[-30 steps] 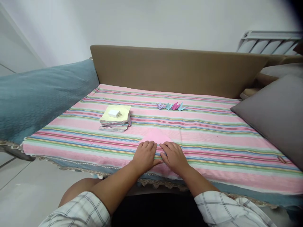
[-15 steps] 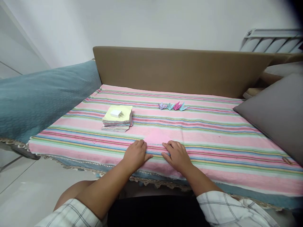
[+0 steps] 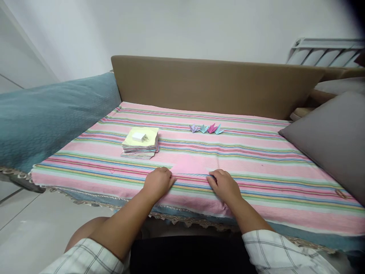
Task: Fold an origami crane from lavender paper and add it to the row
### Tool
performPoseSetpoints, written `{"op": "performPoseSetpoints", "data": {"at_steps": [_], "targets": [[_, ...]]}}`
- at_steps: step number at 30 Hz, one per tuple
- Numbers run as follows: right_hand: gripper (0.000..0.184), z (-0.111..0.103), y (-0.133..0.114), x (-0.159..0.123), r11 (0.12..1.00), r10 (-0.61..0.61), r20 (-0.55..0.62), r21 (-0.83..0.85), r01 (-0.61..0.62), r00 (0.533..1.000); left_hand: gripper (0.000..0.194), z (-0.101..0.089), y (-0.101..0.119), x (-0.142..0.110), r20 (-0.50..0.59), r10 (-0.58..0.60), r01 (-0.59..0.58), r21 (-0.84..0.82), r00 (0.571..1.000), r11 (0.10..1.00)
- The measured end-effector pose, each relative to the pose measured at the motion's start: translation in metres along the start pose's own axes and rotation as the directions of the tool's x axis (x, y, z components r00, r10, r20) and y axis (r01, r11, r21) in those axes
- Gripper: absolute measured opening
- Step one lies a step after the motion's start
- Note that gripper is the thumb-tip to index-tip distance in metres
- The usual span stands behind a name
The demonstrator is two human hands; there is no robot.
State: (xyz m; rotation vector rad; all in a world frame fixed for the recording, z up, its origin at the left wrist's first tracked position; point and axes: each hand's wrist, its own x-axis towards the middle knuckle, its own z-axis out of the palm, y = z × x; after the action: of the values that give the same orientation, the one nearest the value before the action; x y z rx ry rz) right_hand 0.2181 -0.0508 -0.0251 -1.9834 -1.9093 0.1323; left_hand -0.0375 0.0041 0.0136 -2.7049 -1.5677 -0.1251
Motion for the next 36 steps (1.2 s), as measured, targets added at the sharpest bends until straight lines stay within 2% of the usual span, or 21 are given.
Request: {"op": "performPoseSetpoints", "data": {"at_steps": [4,6,10,15,19,26,31,36], "targets": [[0.034,0.008,0.004,0.006,0.991,0.063,-0.074,0.124,-0.053,0.995,0.026,0.006,-0.012,0.008,-0.115,-0.068,0.053,-0.130,0.991,0.990],[0.038,0.013,0.005,0.009,0.987,0.061,-0.102,0.154,-0.045,0.993,0.032,0.011,-0.017,0.012,-0.154,-0.089,0.061,-0.176,0.984,0.983],[0.041,0.019,0.004,0.014,0.989,0.044,-0.108,0.142,-0.029,0.993,0.036,0.018,-0.019,0.016,-0.136,-0.061,0.034,-0.192,0.989,0.981],[0.037,0.020,0.003,0.015,0.989,0.043,-0.113,0.147,-0.026,0.993,0.034,0.020,-0.017,0.019,-0.138,-0.045,0.018,-0.190,0.989,0.982],[0.033,0.021,0.005,0.016,0.981,0.027,-0.142,0.194,0.002,0.989,0.032,0.020,-0.017,0.020,-0.144,-0.067,0.029,-0.251,0.987,0.968],[0.022,0.021,0.006,0.016,0.940,0.024,-0.170,0.340,0.036,0.985,0.019,0.022,-0.017,0.022,-0.180,-0.105,0.027,-0.391,0.978,0.920],[0.015,0.020,0.006,0.015,0.925,0.013,-0.175,0.376,0.054,0.984,0.004,0.023,-0.017,0.023,-0.203,-0.115,0.012,-0.448,0.972,0.894],[0.010,0.019,0.006,0.014,0.911,-0.036,-0.192,0.398,0.111,0.981,0.009,0.024,-0.016,0.024,-0.246,-0.104,-0.015,-0.439,0.964,0.899]]}}
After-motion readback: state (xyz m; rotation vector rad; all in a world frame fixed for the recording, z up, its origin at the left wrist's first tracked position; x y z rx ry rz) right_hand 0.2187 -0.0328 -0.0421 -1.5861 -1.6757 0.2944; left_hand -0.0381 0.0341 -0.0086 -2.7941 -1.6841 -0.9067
